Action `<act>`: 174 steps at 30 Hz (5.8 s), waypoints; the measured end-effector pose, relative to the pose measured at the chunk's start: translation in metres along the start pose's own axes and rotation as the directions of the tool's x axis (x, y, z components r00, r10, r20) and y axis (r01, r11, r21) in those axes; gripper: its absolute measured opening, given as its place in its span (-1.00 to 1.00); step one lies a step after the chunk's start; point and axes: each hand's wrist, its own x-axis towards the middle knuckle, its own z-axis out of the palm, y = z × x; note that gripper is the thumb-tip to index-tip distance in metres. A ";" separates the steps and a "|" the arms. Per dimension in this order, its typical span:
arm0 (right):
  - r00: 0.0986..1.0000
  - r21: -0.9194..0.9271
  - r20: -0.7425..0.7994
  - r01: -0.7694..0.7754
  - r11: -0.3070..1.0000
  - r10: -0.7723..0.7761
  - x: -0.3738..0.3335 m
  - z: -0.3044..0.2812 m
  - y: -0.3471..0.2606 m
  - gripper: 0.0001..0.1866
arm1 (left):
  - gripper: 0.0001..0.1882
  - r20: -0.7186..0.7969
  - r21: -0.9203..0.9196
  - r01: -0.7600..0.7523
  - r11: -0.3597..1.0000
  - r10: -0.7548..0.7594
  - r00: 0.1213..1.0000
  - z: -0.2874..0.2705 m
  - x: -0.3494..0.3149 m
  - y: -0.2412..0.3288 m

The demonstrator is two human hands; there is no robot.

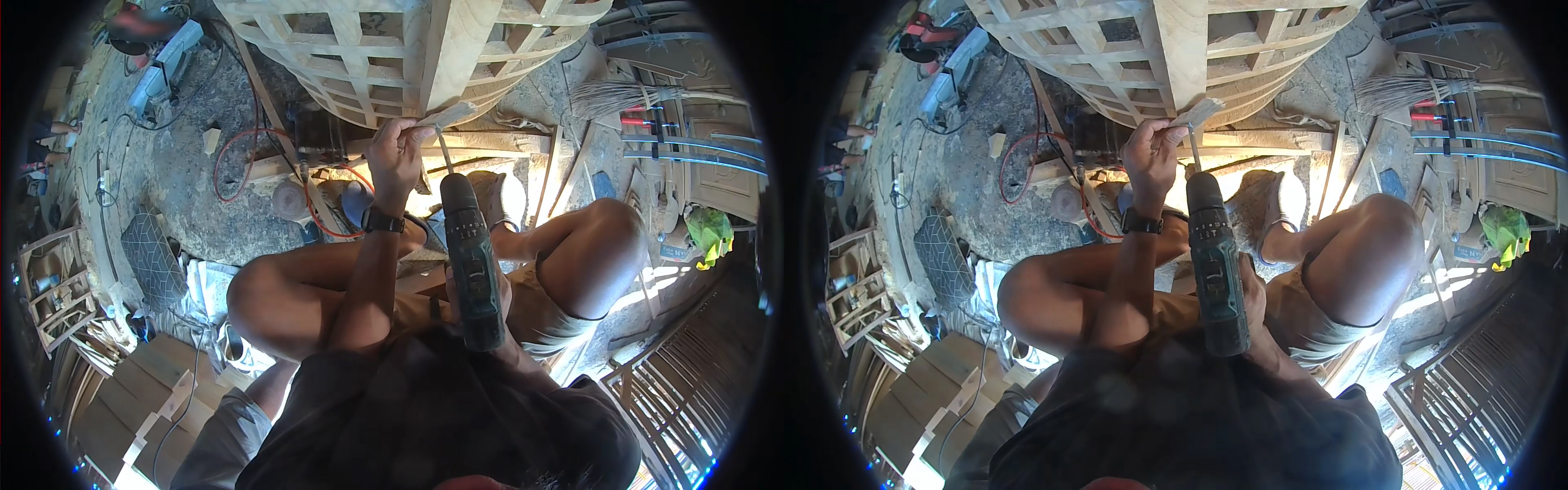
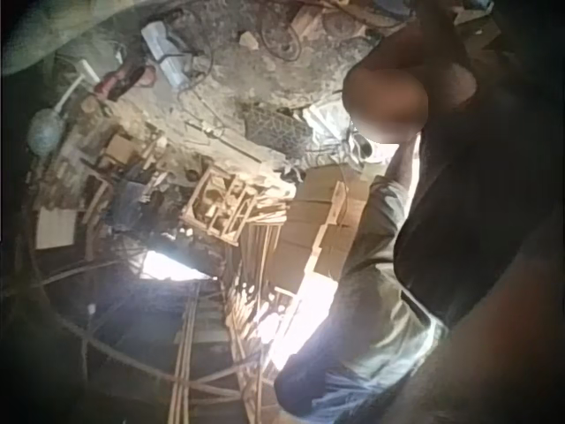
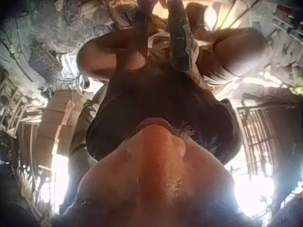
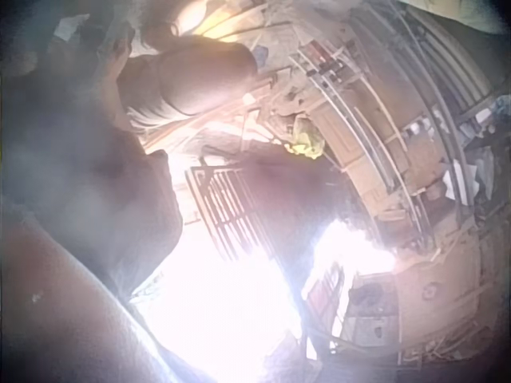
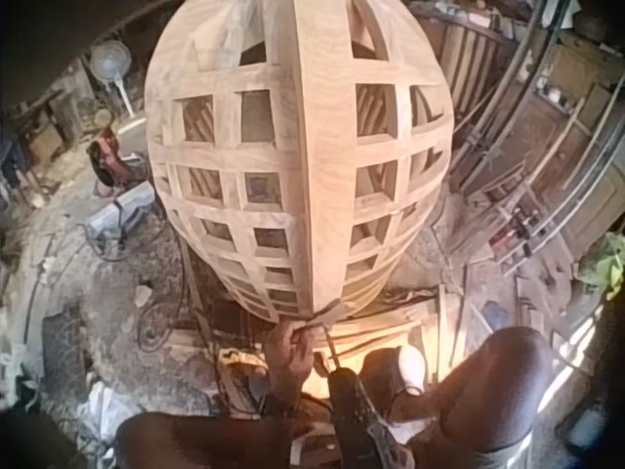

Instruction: The person attaches a battery to a drill, glues a wooden slat onto a curved lattice frame, and then uses a power sander to smooth the wood.

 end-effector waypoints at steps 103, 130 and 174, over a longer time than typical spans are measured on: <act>0.933 -0.092 -0.112 0.332 0.939 -0.341 -0.026 -0.038 0.049 -0.69 | -0.84 0.157 0.306 -0.108 0.946 0.062 0.986 -0.068 -0.010 0.002; 0.895 -0.053 0.369 0.289 0.956 -0.251 -0.020 0.045 0.090 -0.16 | -0.80 0.225 0.161 -0.102 0.982 0.064 0.972 -0.064 -0.017 -0.030; 0.867 -0.242 0.229 0.492 0.837 -0.443 -0.019 0.063 0.100 -0.61 | -0.86 0.057 0.212 -0.127 0.969 0.118 0.991 -0.046 -0.026 -0.028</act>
